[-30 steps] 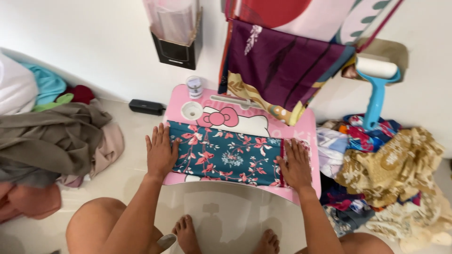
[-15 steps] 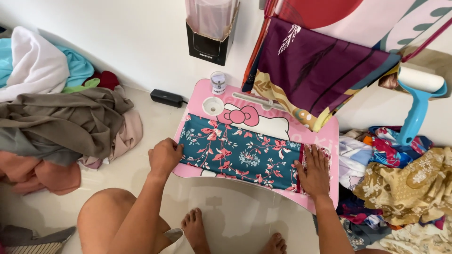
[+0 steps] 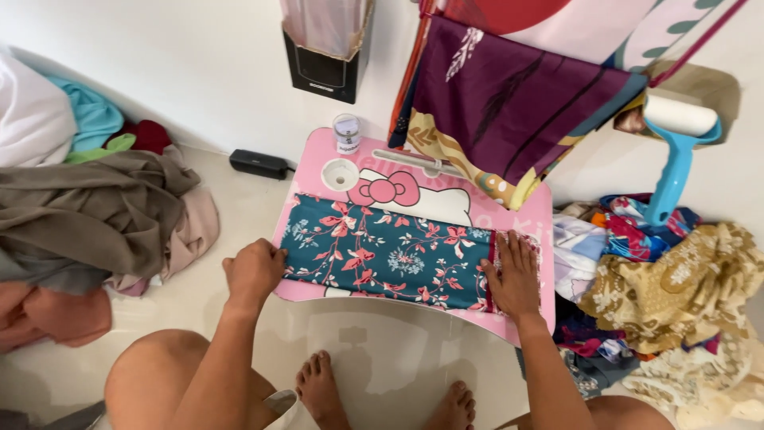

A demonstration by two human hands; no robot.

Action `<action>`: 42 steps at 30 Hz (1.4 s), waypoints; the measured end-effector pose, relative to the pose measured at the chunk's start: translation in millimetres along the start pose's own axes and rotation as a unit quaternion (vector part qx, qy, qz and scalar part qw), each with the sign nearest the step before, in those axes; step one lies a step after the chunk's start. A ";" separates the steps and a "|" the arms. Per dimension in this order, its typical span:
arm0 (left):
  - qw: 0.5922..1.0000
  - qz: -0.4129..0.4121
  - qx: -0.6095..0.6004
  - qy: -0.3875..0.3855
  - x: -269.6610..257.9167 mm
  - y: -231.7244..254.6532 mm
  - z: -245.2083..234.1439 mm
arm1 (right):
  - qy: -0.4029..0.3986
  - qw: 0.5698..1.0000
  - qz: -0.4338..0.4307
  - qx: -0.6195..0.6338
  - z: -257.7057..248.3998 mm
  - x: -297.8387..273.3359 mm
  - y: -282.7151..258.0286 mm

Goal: Folding small patterned cloths and using a lint roller to clean them on a small table.

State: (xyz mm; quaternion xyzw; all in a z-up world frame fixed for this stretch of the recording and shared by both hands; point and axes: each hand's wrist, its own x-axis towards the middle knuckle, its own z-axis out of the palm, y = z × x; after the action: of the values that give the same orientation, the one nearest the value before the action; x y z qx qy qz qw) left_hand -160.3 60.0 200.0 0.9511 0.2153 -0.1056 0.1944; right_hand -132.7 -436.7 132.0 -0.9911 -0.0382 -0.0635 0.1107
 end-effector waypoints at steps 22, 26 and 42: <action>0.857 0.469 0.010 0.214 -12.2 130.4 92.2 | -0.050 0.998 -0.001 -0.043 -18.0 15.2 5.0; 0.877 0.443 0.014 0.185 -7.9 134.7 111.4 | -0.092 0.992 -0.057 -0.068 -35.4 6.5 7.9; 0.875 0.438 0.061 0.198 18.4 125.0 131.6 | -0.144 0.978 0.145 0.037 -95.9 16.3 75.6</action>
State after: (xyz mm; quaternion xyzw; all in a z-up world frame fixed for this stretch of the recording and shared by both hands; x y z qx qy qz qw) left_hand -103.1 -91.8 116.6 0.9592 -0.1956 0.1684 0.1156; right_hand -121.0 -530.8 210.8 -0.9801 0.0881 0.0984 0.1483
